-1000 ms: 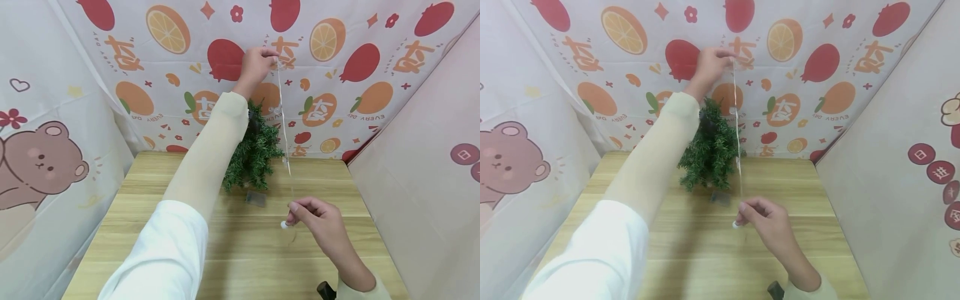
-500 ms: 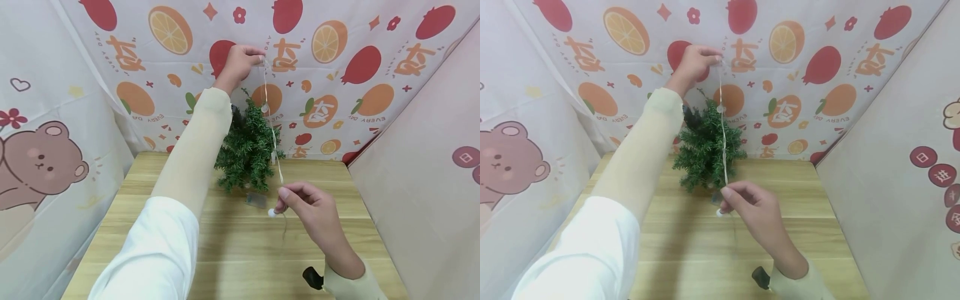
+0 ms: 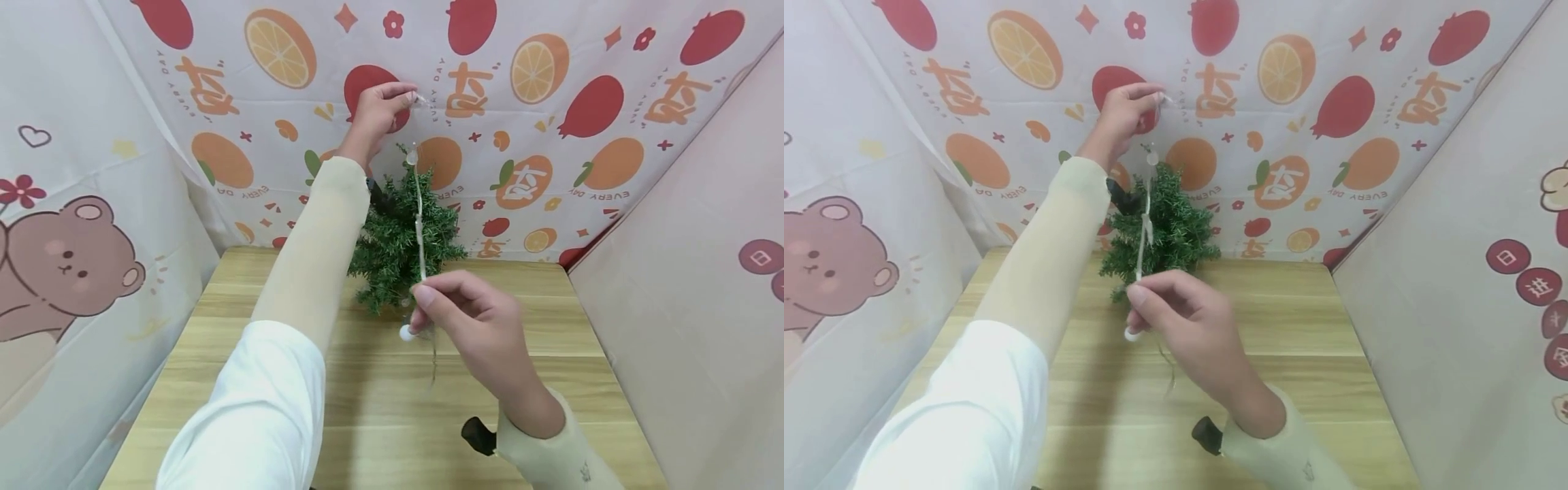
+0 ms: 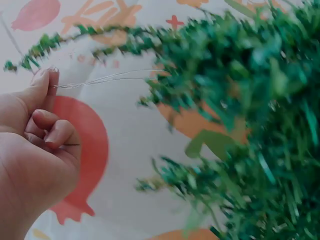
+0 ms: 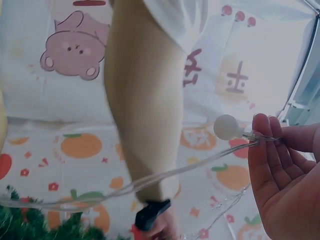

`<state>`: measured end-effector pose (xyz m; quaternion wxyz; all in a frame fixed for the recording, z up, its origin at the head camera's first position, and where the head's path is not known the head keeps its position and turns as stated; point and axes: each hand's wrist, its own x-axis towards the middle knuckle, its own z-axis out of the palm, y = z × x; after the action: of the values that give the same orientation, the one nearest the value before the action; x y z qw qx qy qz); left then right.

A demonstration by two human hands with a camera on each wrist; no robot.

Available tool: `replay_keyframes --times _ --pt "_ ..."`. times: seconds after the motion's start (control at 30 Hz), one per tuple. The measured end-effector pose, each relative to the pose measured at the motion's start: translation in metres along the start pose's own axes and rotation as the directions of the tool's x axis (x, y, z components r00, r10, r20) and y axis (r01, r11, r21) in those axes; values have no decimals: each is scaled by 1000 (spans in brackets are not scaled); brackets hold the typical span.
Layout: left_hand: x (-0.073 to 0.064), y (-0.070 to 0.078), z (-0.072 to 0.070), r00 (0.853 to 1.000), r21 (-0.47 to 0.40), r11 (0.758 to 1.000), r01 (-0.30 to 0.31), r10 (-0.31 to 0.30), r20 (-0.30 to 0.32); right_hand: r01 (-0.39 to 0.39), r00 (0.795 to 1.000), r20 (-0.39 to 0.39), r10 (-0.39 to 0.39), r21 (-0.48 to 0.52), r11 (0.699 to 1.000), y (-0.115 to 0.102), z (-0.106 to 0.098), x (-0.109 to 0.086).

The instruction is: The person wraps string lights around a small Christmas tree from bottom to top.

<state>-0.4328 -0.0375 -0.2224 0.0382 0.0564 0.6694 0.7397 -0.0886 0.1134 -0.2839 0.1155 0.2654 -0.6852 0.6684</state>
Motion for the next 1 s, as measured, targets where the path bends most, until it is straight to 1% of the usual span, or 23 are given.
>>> replay_keyframes --times 0.1,0.2,0.33,0.6,0.7,0.77,0.83,0.93,1.0 --pt "-3 -6 -5 1000 -21 1000 -9 9 -7 5 999 37 -6 45 999 0 12 7" --pt "-9 -14 -10 1000 -47 999 -14 13 -21 -47 996 74 42 55 997 2 24 12" --pt "-13 -24 -16 999 -87 996 -16 13 -38 -113 988 110 111 5 994 7 37 15" --pt "-15 -42 -32 997 -112 993 -31 23 -68 -162 972 156 173 -83 983 17 44 11" --pt "-16 -50 -40 996 -101 994 -34 25 -83 -161 967 181 180 -116 980 23 47 8" --pt "-18 -57 -46 996 -102 995 -20 11 -87 -149 963 202 177 -143 978 26 50 6" --pt "-19 -66 -52 996 -98 995 -12 3 -86 -132 960 223 170 -173 976 30 52 5" --pt "-23 -79 -60 995 -125 992 16 -28 -91 -122 957 237 168 -198 973 34 54 2" --pt "-26 -88 -65 994 -125 992 15 -29 -104 -119 956 240 169 -207 971 36 54 1"
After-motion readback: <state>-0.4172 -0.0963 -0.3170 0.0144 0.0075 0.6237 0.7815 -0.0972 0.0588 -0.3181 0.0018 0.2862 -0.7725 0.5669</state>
